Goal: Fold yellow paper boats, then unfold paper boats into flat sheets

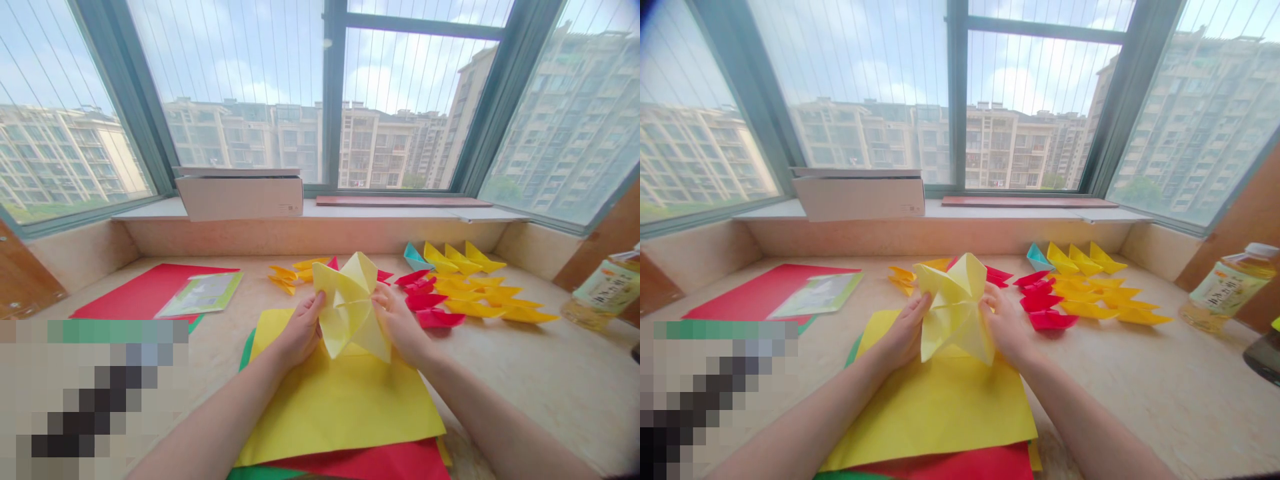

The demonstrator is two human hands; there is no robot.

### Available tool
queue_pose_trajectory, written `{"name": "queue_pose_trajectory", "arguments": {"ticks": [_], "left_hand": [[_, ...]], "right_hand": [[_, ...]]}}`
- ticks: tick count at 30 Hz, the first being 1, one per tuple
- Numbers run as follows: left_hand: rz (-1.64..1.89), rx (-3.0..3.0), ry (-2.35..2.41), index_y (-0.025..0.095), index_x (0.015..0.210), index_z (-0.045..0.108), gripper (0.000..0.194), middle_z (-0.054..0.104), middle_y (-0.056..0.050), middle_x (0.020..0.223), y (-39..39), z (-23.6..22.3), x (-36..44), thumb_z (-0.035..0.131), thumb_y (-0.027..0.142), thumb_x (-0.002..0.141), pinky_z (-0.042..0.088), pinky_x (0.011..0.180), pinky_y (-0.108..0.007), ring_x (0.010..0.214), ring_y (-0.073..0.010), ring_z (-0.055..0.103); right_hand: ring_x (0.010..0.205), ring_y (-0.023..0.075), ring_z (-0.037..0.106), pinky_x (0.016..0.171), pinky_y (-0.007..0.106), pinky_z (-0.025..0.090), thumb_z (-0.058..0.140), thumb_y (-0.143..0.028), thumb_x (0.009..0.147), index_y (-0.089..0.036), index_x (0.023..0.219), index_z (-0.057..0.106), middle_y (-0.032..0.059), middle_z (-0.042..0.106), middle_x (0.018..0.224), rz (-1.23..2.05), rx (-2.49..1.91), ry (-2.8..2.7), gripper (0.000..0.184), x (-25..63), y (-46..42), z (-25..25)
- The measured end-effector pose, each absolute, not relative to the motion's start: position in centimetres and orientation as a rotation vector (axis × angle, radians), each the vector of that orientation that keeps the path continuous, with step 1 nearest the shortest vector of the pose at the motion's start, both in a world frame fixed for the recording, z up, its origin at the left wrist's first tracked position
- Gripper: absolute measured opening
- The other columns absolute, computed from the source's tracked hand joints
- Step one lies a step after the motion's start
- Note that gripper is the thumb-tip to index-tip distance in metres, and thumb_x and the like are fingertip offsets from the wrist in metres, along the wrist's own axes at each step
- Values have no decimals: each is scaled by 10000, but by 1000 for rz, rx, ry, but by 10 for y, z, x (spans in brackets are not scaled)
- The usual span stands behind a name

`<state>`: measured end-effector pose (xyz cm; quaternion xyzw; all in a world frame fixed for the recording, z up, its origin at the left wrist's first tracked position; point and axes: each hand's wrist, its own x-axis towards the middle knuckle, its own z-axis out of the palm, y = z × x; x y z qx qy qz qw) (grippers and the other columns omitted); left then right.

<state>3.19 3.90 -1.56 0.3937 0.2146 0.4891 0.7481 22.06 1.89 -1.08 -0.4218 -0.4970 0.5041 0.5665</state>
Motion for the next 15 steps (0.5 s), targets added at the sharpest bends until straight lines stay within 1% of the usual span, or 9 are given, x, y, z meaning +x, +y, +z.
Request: {"name": "queue_pose_trajectory", "arguments": {"ticks": [3, 5, 10, 13, 15], "left_hand": [[1146, 854, 465, 204, 1124, 695, 314, 779, -66, 942, 43, -16, 35, 706, 372, 859, 566, 862, -318, 1013, -240, 718], [1177, 852, 466, 213, 1120, 698, 304, 779, -58, 934, 45, -17, 37, 712, 360, 854, 567, 859, -309, 1015, -231, 717], [1156, 834, 469, 176, 1102, 700, 343, 777, -83, 980, 39, -13, 40, 742, 378, 828, 564, 862, -326, 993, -255, 723], [1108, 814, 467, 157, 1099, 699, 377, 775, -98, 1003, 32, -9, 39, 751, 400, 816, 560, 875, -340, 977, -267, 727], [1105, 807, 462, 158, 1110, 693, 381, 775, -96, 1007, 31, -7, 39, 745, 402, 821, 558, 881, -346, 970, -267, 729]], "right_hand": [[778, 227, 717, 611, 298, 549, 658, -370, 811, -245, 1275, 553, 72, 746, 1005, 1051, -1028, -1128, 492, 228, 26, -8], [761, 223, 715, 614, 298, 546, 666, -375, 804, -239, 1290, 544, 74, 746, 990, 1019, -1037, -1120, 520, 233, 29, -8], [674, 206, 701, 547, 279, 515, 661, -375, 811, -272, 1301, 532, 39, 749, 915, 1085, -1029, -1190, 517, 230, 29, -10], [653, 201, 698, 525, 272, 508, 654, -358, 810, -276, 1298, 533, 39, 749, 936, 1168, -997, -1227, 509, 225, 26, -10], [671, 205, 701, 542, 280, 517, 639, -357, 819, -262, 1294, 538, 50, 747, 953, 1178, -987, -1246, 495, 225, 25, -10]]}}
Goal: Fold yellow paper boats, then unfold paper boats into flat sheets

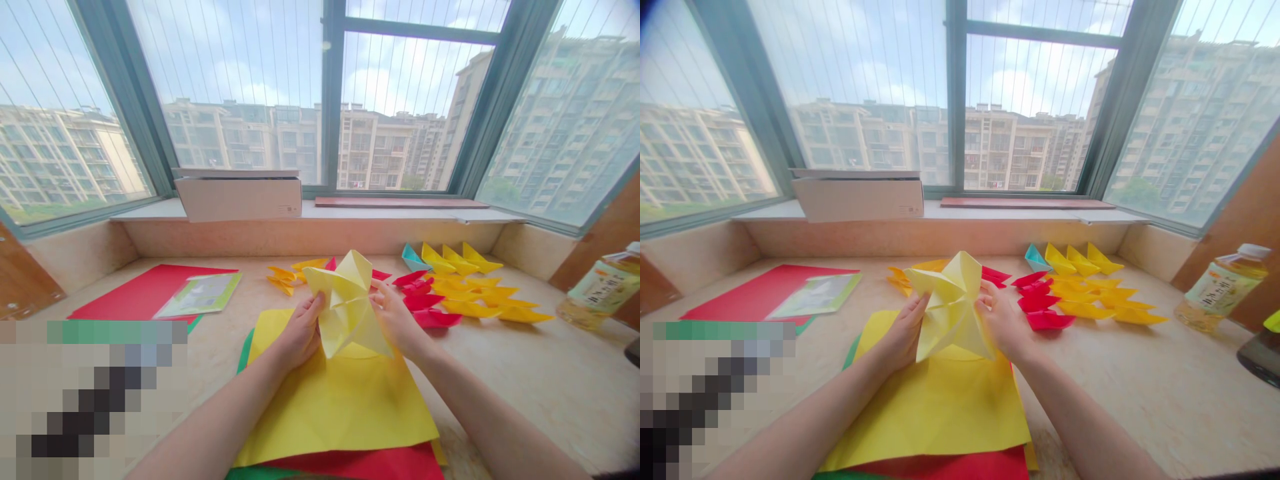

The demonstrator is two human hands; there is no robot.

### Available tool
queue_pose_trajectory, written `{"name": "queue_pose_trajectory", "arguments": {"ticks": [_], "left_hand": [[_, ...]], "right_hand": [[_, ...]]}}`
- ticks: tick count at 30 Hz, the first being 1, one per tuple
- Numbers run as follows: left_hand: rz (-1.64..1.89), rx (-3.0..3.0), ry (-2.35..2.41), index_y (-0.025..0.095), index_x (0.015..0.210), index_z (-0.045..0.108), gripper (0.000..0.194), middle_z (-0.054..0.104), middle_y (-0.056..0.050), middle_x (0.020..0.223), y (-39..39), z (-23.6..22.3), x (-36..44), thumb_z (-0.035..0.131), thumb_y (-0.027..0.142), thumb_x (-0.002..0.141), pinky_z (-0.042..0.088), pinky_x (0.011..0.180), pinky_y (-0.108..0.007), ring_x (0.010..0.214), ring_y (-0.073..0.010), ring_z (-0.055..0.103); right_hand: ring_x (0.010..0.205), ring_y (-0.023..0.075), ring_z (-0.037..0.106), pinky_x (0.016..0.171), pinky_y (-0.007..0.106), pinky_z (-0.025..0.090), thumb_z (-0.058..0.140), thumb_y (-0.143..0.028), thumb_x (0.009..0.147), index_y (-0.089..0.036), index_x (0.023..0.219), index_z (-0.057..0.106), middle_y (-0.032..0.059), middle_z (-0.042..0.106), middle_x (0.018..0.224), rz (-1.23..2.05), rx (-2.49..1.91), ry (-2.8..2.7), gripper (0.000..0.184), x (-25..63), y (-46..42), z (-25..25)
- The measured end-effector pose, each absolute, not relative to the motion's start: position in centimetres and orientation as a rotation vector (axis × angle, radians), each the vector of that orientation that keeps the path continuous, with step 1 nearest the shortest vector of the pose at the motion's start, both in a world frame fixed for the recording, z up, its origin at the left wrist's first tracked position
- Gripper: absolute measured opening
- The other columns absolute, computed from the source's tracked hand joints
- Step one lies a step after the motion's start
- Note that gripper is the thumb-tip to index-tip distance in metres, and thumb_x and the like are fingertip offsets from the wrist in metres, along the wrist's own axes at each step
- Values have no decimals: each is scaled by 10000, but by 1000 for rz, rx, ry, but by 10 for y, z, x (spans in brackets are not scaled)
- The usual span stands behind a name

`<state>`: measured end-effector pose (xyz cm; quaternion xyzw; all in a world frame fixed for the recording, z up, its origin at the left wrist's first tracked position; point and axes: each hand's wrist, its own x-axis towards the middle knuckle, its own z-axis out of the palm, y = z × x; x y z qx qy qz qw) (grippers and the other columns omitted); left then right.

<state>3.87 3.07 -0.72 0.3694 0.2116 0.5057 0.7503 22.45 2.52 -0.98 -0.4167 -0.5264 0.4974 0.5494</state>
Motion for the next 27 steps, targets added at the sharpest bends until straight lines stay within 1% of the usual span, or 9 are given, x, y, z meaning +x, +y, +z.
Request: {"name": "queue_pose_trajectory", "arguments": {"ticks": [5, 8, 10, 13, 18, 23, 27], "left_hand": [[1177, 837, 473, 179, 1111, 689, 359, 776, -83, 1002, 36, -8, 41, 738, 391, 826, 560, 868, -334, 974, -254, 727], [1193, 869, 495, 196, 1109, 689, 349, 777, -75, 989, 38, -9, 42, 733, 393, 825, 566, 844, -324, 994, -251, 721], [1198, 879, 494, 205, 1127, 685, 360, 779, -67, 971, 37, -7, 44, 736, 388, 821, 567, 842, -328, 991, -249, 722], [1185, 868, 481, 197, 1144, 682, 378, 779, -66, 961, 33, -5, 45, 732, 393, 825, 567, 855, -340, 978, -253, 726], [1153, 851, 447, 159, 1095, 696, 346, 773, -90, 1002, 30, -3, 45, 732, 382, 831, 563, 869, -337, 991, -263, 722], [1226, 902, 462, 158, 1077, 705, 325, 774, -96, 1004, 36, -4, 46, 727, 375, 837, 561, 852, -324, 1013, -267, 716], [1249, 916, 471, 153, 1049, 717, 298, 774, -97, 991, 37, -6, 47, 725, 364, 839, 562, 843, -313, 1028, -265, 711]], "right_hand": [[746, 215, 692, 615, 300, 522, 606, -385, 855, -225, 1297, 554, 69, 734, 959, 936, -1071, -1317, 473, 235, 32, -9], [774, 217, 684, 626, 294, 509, 591, -395, 868, -204, 1279, 580, 74, 726, 942, 807, -1100, -1343, 453, 239, 34, -8], [758, 216, 682, 618, 295, 508, 595, -397, 863, -204, 1280, 580, 72, 728, 930, 824, -1085, -1333, 460, 238, 34, -7], [709, 208, 685, 595, 295, 516, 612, -402, 844, -228, 1290, 572, 61, 737, 925, 948, -1050, -1307, 480, 234, 32, -7], [657, 195, 681, 550, 279, 508, 620, -389, 831, -254, 1277, 583, 47, 743, 900, 1067, -1022, -1331, 467, 231, 31, -8], [725, 206, 682, 606, 288, 513, 609, -399, 845, -204, 1240, 607, 59, 730, 888, 872, -1052, -1330, 440, 239, 35, -3], [753, 212, 679, 608, 286, 505, 582, -385, 868, -205, 1267, 608, 66, 726, 908, 774, -1094, -1362, 438, 245, 37, 0]]}}
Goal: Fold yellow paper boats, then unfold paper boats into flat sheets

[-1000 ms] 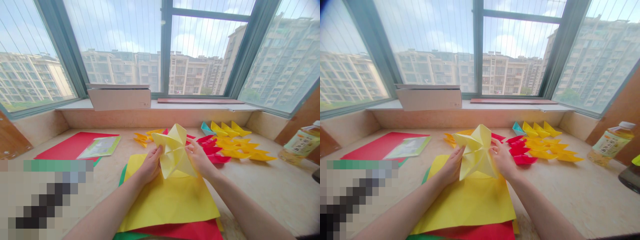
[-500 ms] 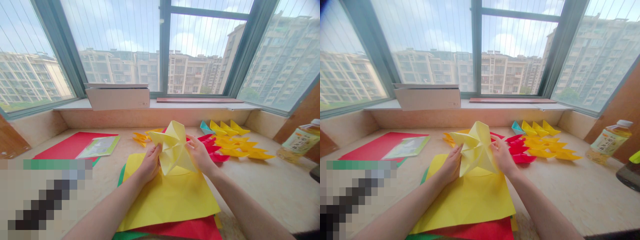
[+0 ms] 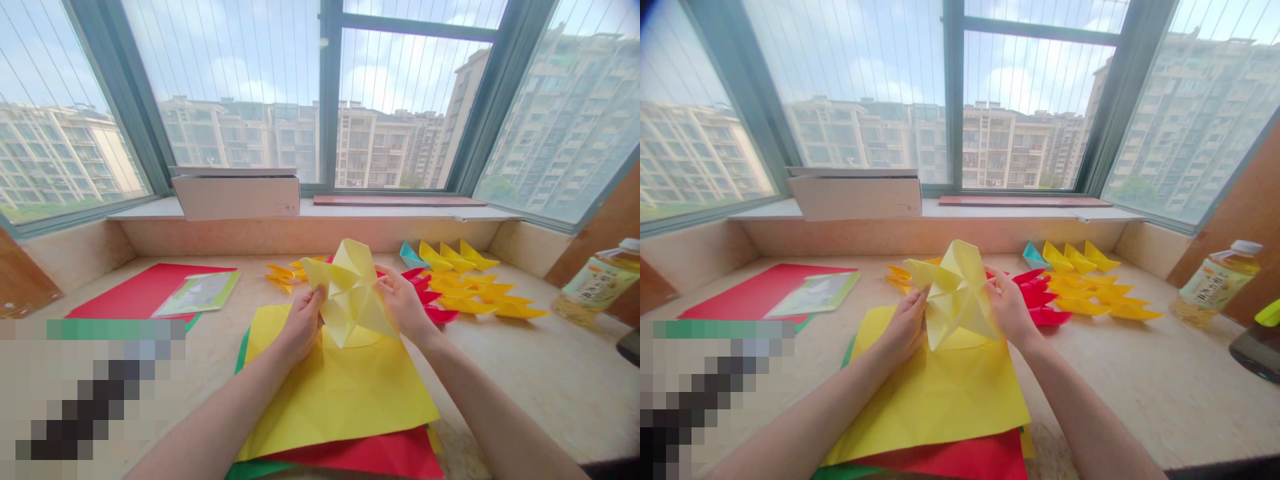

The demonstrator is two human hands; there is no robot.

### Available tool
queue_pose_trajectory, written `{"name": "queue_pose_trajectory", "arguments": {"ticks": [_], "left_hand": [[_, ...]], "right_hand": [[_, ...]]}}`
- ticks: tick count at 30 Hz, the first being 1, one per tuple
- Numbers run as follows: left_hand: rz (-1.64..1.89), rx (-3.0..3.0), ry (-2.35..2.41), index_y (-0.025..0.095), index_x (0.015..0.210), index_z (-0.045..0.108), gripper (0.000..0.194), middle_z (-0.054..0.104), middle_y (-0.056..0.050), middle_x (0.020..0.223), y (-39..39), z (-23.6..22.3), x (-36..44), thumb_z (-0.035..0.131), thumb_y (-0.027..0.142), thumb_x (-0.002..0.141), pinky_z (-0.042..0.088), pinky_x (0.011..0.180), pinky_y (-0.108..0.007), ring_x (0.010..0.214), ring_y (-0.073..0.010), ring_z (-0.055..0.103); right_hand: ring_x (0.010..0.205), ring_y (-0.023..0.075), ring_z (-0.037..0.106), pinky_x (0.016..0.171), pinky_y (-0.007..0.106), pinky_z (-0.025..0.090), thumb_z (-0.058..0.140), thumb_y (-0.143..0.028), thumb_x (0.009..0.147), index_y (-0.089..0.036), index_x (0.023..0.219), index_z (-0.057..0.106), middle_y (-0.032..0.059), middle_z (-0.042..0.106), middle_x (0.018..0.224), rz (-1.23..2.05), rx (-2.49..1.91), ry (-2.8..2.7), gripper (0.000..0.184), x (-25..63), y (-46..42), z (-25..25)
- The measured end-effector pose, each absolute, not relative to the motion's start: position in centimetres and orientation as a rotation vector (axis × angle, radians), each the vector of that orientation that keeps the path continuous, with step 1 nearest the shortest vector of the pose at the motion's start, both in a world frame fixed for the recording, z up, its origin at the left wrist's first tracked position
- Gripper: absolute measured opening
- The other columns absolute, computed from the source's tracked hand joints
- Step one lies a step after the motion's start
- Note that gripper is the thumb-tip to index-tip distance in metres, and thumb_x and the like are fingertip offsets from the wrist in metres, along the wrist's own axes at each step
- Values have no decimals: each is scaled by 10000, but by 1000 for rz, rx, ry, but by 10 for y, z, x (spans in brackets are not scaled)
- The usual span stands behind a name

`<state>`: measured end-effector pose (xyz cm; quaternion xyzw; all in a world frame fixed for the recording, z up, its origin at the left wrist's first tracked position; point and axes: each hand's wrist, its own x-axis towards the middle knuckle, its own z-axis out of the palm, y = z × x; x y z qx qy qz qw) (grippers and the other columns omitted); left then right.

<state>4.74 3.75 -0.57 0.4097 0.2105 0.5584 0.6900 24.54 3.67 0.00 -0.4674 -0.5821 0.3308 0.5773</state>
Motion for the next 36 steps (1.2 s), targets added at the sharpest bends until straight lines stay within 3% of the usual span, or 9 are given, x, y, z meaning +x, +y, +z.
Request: {"name": "queue_pose_trajectory", "arguments": {"ticks": [11, 18, 26, 29, 36], "left_hand": [[1214, 887, 491, 141, 1050, 715, 299, 767, -111, 1037, 38, -5, 43, 732, 343, 831, 586, 825, -305, 981, -253, 729], [974, 843, 478, 135, 1191, 672, 388, 723, -150, 1173, 27, 2, 35, 606, 404, 920, 589, 866, -362, 1028, -265, 713], [812, 919, 461, 141, 1105, 714, 296, 723, -140, 1170, 17, 5, 37, 691, 201, 817, 564, 857, -337, 997, -271, 715], [797, 929, 457, 136, 1081, 717, 300, 730, -143, 1146, 17, 4, 38, 712, 179, 784, 551, 865, -340, 971, -271, 719], [817, 941, 434, 169, 1145, 695, 344, 682, -119, 1255, 16, 2, 41, 670, 178, 803, 508, 971, -385, 1122, -299, 657]], "right_hand": [[762, 214, 681, 596, 279, 500, 575, -386, 879, -210, 1280, 595, 68, 724, 929, 779, -1080, -1359, 439, 244, 34, 4], [770, 222, 669, 639, 306, 508, 530, -373, 908, -202, 1235, 590, 77, 715, 950, 664, -1163, -1337, 374, 240, 33, -7], [885, 256, 660, 770, 359, 501, 454, -355, 955, -224, 1243, 588, 87, 710, 1013, 303, -1266, -1367, 344, 240, 28, -6], [925, 257, 660, 815, 364, 502, 430, -330, 965, -224, 1227, 603, 93, 710, 1060, 274, -1254, -1425, 331, 237, 25, -3], [970, 270, 659, 846, 378, 503, 432, -318, 964, -225, 1242, 600, 106, 702, 1132, 253, -1253, -1447, 337, 237, 23, 0]]}}
